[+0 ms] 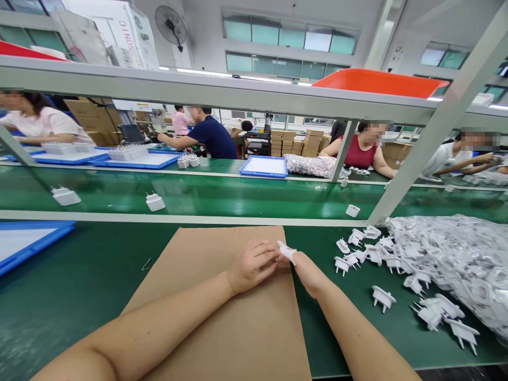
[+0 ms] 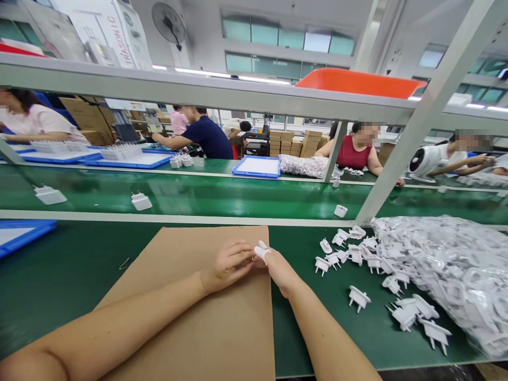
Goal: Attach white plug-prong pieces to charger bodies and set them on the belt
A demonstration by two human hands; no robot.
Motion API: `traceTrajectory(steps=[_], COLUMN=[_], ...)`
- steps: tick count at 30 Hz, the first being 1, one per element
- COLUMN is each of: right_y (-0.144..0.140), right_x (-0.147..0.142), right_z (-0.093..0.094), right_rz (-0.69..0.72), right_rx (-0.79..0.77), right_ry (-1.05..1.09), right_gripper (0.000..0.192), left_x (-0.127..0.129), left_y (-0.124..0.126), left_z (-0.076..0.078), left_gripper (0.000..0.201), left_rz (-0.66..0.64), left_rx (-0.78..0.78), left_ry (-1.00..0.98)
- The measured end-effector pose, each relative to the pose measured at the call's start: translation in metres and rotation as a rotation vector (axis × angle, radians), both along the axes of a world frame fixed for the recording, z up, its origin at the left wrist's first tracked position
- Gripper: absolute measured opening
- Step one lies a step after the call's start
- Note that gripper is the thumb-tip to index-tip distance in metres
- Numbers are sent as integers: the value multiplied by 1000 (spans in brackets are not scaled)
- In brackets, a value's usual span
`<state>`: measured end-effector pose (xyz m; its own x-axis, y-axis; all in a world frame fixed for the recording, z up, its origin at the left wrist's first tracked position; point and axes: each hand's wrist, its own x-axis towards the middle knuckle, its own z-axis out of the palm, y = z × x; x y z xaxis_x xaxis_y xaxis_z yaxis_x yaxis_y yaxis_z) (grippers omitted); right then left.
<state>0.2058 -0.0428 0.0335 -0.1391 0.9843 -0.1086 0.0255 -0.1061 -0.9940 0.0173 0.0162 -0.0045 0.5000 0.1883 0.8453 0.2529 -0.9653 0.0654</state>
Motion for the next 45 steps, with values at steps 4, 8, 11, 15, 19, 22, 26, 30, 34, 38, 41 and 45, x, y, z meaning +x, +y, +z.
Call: traceTrajectory(steps=[4, 8, 11, 15, 19, 22, 26, 30, 34, 38, 41, 45], right_y=[-1, -1, -1, -1, -2, -1, 0, 0, -2, -6, -7, -4], right_x=[-1, -3, -5, -4, -1, -1, -2, -2, -3, -7, -8, -3], right_z=[1, -3, -6, -2, 5, 4, -2, -2, 2, 5, 5, 5], right_rz=[13, 30, 60, 73, 42, 8, 26, 83, 106, 116, 140, 84], right_rx=[-6, -23, -7, 67, 108, 75, 76, 88, 90, 82, 75, 69], right_ry=[-3, 5, -3, -3, -3, -21, -32, -23, -37, -69, -93, -42], right_gripper=[81, 87, 83, 70, 65, 62, 53, 52, 53, 50, 50, 58], left_x=[0, 0, 1, 1, -1, -1, 0, 0, 0, 3, 4, 2], left_y=[-2, -5, -6, -3, 4, 4, -1, -3, -4, -8, -10, -7], left_z=[1, 3, 4, 0, -3, -2, 1, 0, 0, 6, 9, 7], left_gripper=[26, 27, 27, 38, 39, 28, 26, 27, 29, 33, 26, 21], left_rz=[4, 0, -17, -1, 32, 15, -17, -4, -1, -4, -32, 1], left_rx=[29, 55, 43, -16, -89, -69, -21, 7, 2, -38, -5, 10], left_ry=[-16, -1, 6, -11, -79, -61, -37, -10, -8, 8, 42, 40])
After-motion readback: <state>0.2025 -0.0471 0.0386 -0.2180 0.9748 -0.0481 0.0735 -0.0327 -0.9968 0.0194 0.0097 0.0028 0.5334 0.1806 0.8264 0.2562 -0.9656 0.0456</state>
